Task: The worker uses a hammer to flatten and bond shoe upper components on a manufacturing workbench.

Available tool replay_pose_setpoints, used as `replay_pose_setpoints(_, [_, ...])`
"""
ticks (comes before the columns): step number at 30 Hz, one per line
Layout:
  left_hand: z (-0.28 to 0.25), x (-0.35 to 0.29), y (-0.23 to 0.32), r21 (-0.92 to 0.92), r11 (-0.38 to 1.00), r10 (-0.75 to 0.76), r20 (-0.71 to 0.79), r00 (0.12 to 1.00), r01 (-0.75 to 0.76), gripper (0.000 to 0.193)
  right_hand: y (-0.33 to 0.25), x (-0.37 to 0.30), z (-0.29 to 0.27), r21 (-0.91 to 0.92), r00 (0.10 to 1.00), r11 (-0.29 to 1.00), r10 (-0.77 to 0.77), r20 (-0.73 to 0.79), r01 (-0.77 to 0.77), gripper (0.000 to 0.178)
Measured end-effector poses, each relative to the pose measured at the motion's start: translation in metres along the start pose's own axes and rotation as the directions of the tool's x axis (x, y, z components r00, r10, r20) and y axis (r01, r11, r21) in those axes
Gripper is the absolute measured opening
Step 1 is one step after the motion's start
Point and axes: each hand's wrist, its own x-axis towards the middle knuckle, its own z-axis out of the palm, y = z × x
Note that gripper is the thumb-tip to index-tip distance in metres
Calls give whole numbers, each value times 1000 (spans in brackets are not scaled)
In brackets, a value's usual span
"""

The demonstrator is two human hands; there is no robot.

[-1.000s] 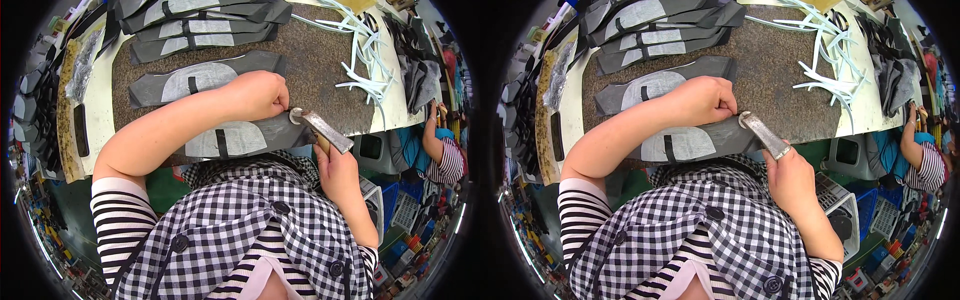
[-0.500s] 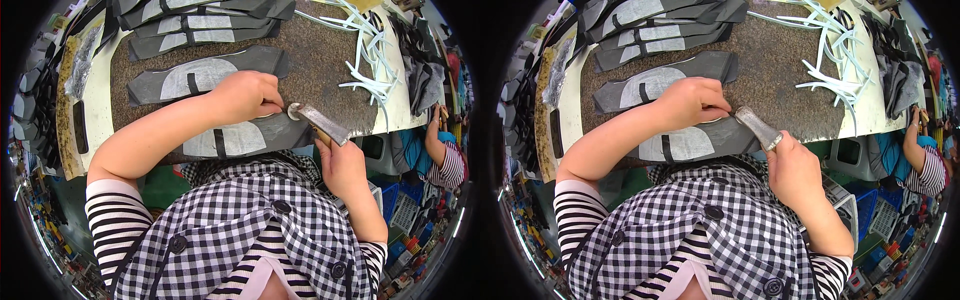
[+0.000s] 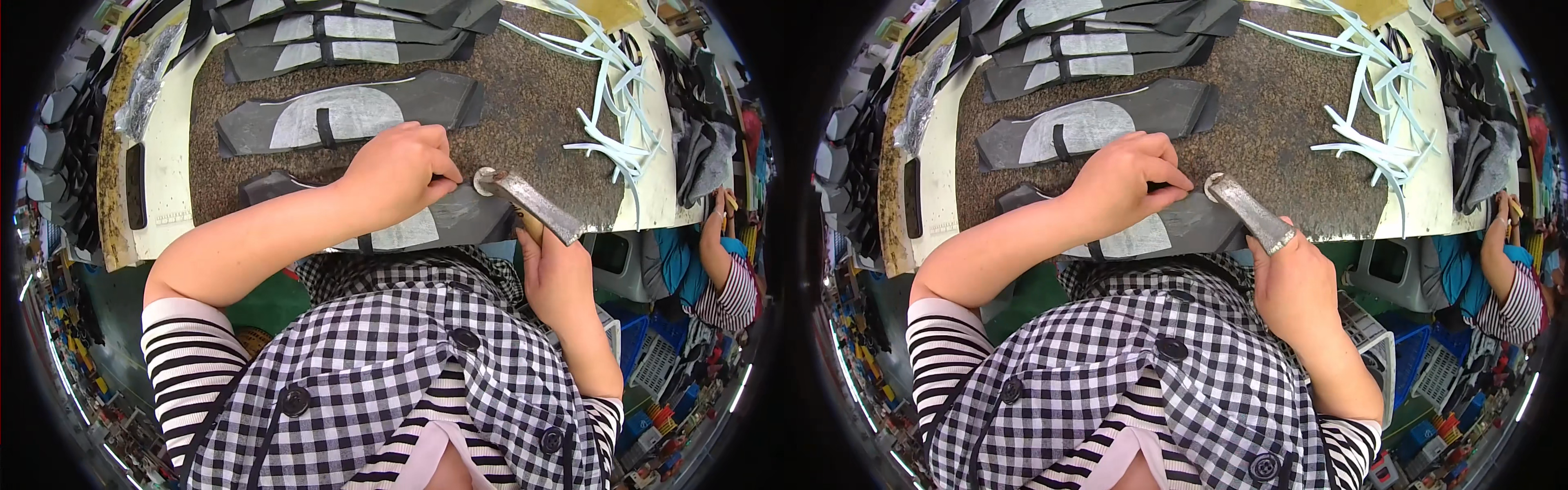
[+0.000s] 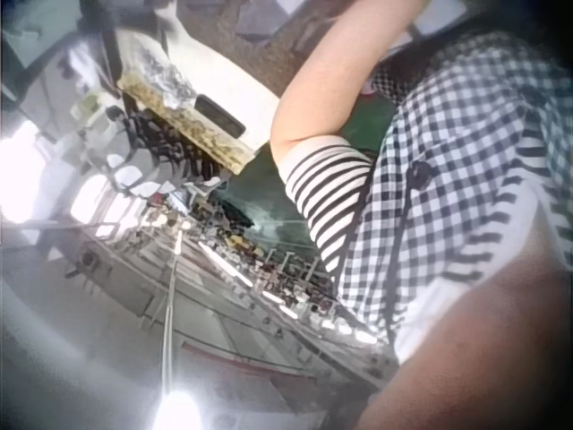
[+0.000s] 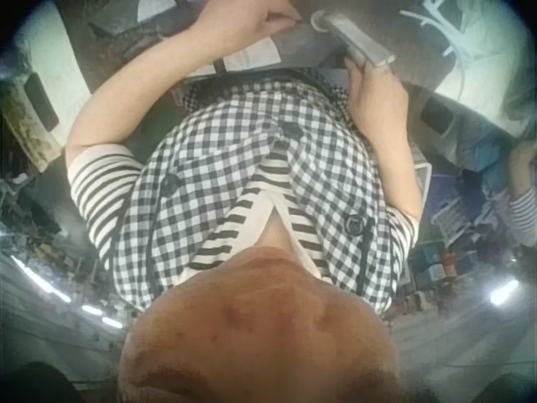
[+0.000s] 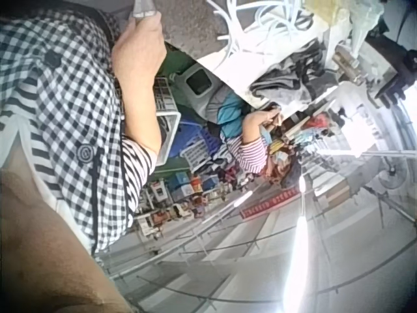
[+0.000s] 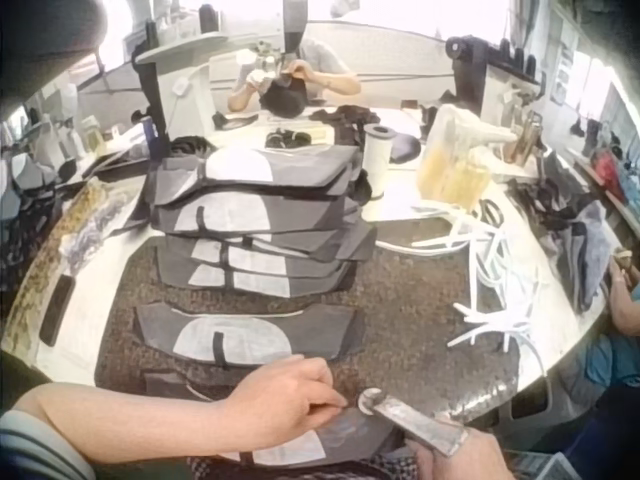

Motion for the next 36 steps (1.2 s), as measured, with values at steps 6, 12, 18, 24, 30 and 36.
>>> replay_pose_setpoints(6, [3,-10,22,315,936,130,97,987,-154,27,-1,4,0,86,995,996,-32,-95,40,16])
replay_pose_setpoints(12, [4,-10,18,289,951,103,48,994,-112,26,-3,10,3,-1,999,1000,3,36,-3,19])
replay_pose_setpoints(18, [-6,-17,22,154,986,57,48,997,-64,13,-4,11,3,17,997,1000,25,75,-26,22])
replay_pose_setpoints(24, [-28,-20,9,-170,917,-310,264,913,361,16,-14,11,4,2,998,998,-60,24,60,18])
replay_pose_setpoints(30, [-25,-32,8,221,975,13,109,994,-37,15,-20,10,8,10,991,993,-115,66,114,18])
replay_pose_setpoints(36, [-32,-49,7,292,933,164,178,970,-211,24,-21,12,12,85,992,990,-114,51,109,20])
